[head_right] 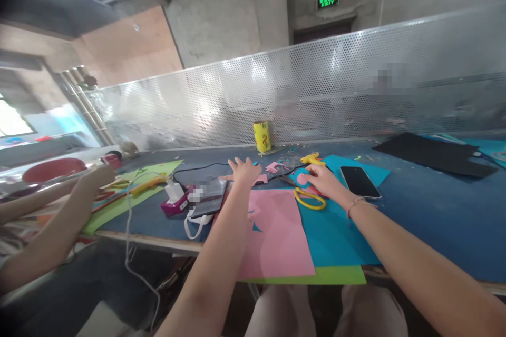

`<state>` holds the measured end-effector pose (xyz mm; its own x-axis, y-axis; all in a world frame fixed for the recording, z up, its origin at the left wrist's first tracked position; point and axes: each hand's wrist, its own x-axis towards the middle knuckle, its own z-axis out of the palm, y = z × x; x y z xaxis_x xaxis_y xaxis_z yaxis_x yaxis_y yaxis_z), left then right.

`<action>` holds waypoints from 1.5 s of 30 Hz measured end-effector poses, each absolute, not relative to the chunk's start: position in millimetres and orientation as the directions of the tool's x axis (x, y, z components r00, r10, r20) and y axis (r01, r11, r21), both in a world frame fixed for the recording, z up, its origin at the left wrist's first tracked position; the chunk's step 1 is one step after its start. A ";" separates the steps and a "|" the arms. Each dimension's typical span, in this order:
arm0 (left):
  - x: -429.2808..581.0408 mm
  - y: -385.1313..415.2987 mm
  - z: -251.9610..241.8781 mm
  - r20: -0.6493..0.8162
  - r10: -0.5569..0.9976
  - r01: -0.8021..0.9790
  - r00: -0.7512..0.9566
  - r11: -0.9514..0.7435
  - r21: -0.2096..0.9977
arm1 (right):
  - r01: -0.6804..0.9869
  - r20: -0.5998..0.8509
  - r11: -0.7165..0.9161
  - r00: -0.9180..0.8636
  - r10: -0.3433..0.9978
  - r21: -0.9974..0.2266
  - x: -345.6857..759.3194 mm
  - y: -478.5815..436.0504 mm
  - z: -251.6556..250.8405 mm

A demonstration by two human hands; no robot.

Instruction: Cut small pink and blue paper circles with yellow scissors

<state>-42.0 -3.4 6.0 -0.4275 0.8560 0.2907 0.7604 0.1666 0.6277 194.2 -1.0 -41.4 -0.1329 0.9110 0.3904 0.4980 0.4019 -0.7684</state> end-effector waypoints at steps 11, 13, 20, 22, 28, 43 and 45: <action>-8.1 11.7 -4.7 0.427 0.899 0.611 -0.099 -0.284 0.739 | 0.356 0.370 0.371 -0.074 0.926 -0.858 196.0 3.4 -48.1; 8.3 14.6 -12.0 0.313 0.936 0.432 0.162 -0.353 0.830 | 0.286 0.349 0.344 -0.035 0.937 -0.894 194.2 3.8 -48.4; 26.7 17.2 -31.5 0.163 0.933 0.118 0.321 -0.210 0.971 | 0.392 0.371 0.353 -0.032 0.928 -0.849 196.1 4.3 -43.3; 23.5 20.2 -30.4 0.195 0.955 0.116 0.223 -0.225 0.967 | 0.582 0.353 0.312 -0.046 0.935 -0.751 199.1 1.8 -40.8; 20.3 23.6 -23.4 0.190 0.982 0.042 0.005 -0.190 0.981 | 0.907 0.119 0.279 -0.254 0.960 -0.314 194.0 -14.4 -38.8; 16.1 14.0 -13.7 0.169 0.983 -0.164 -0.065 -0.178 0.970 | 0.960 0.039 0.146 -0.141 0.989 -0.239 193.6 -16.0 -36.5; 15.3 12.8 -11.9 0.173 0.982 -0.179 -0.080 -0.185 0.966 | 0.936 0.070 0.110 -0.092 0.993 -0.334 196.3 -9.3 -37.7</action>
<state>15.3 12.8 -11.9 -0.0799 0.9817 0.1731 -0.1785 -0.1849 0.9664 196.3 -9.3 -37.7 -0.0920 0.9933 0.0702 0.9360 0.1103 -0.3342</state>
